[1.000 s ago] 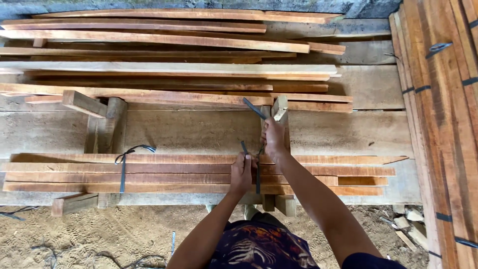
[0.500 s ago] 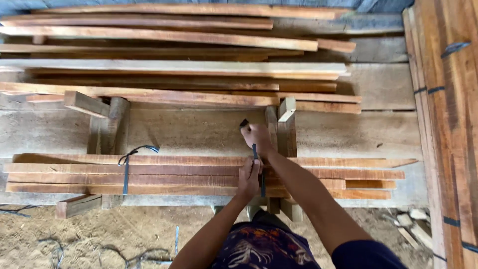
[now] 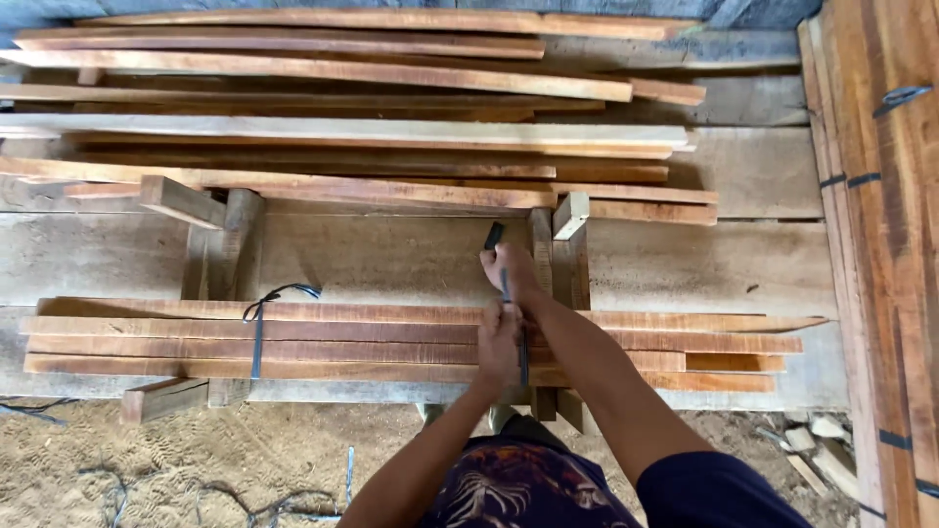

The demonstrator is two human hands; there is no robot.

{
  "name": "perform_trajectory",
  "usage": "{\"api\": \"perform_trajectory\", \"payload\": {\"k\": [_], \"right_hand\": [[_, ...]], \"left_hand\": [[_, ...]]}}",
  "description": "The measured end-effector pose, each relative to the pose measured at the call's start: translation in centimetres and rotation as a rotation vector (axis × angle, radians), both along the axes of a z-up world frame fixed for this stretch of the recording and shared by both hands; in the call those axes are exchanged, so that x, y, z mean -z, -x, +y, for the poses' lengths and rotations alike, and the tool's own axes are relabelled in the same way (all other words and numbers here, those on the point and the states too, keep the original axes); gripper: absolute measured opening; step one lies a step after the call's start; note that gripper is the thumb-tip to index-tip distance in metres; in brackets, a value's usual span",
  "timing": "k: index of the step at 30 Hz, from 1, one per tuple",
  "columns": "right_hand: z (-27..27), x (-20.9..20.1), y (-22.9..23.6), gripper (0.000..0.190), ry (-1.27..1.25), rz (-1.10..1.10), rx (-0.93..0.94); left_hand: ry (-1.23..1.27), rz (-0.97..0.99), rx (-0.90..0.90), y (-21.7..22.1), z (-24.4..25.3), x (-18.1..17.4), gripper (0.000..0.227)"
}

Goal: Bundling wooden planks together using plastic strips and tying them manually.

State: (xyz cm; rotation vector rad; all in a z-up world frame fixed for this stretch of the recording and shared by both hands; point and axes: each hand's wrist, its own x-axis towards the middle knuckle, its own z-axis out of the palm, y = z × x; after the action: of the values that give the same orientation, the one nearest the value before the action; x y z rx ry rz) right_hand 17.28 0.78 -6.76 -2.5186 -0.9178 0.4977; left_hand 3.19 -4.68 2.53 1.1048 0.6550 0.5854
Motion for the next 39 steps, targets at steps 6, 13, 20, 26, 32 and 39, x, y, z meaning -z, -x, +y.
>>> {"api": "perform_trajectory", "payload": {"k": [6,13,20,26,32,39], "right_hand": [[-0.1,1.6,-0.9,0.038,-0.124,0.011,-0.021],[-0.1,2.1,0.6,0.033,-0.140,-0.091,-0.002],[0.4,9.2,0.8,0.025,-0.061,-0.149,0.076],[-0.1,3.9,-0.1,0.034,-0.140,-0.030,0.026],[-0.2,2.3,-0.6,0.042,-0.156,0.068,0.037],[-0.1,0.4,-0.5,0.039,-0.072,0.261,0.089]], "left_hand": [[-0.176,0.116,0.102,1.3,0.0,-3.4,0.030],[-0.408,0.188,0.255,2.2,-0.1,1.8,0.028],[-0.506,0.176,0.300,1.5,-0.2,1.7,0.021],[-0.347,0.157,0.152,1.5,-0.4,-0.3,0.029],[-0.232,0.189,0.057,0.7,-1.5,-3.0,0.034],[-0.399,0.186,0.245,2.6,0.3,1.6,0.032]]}}
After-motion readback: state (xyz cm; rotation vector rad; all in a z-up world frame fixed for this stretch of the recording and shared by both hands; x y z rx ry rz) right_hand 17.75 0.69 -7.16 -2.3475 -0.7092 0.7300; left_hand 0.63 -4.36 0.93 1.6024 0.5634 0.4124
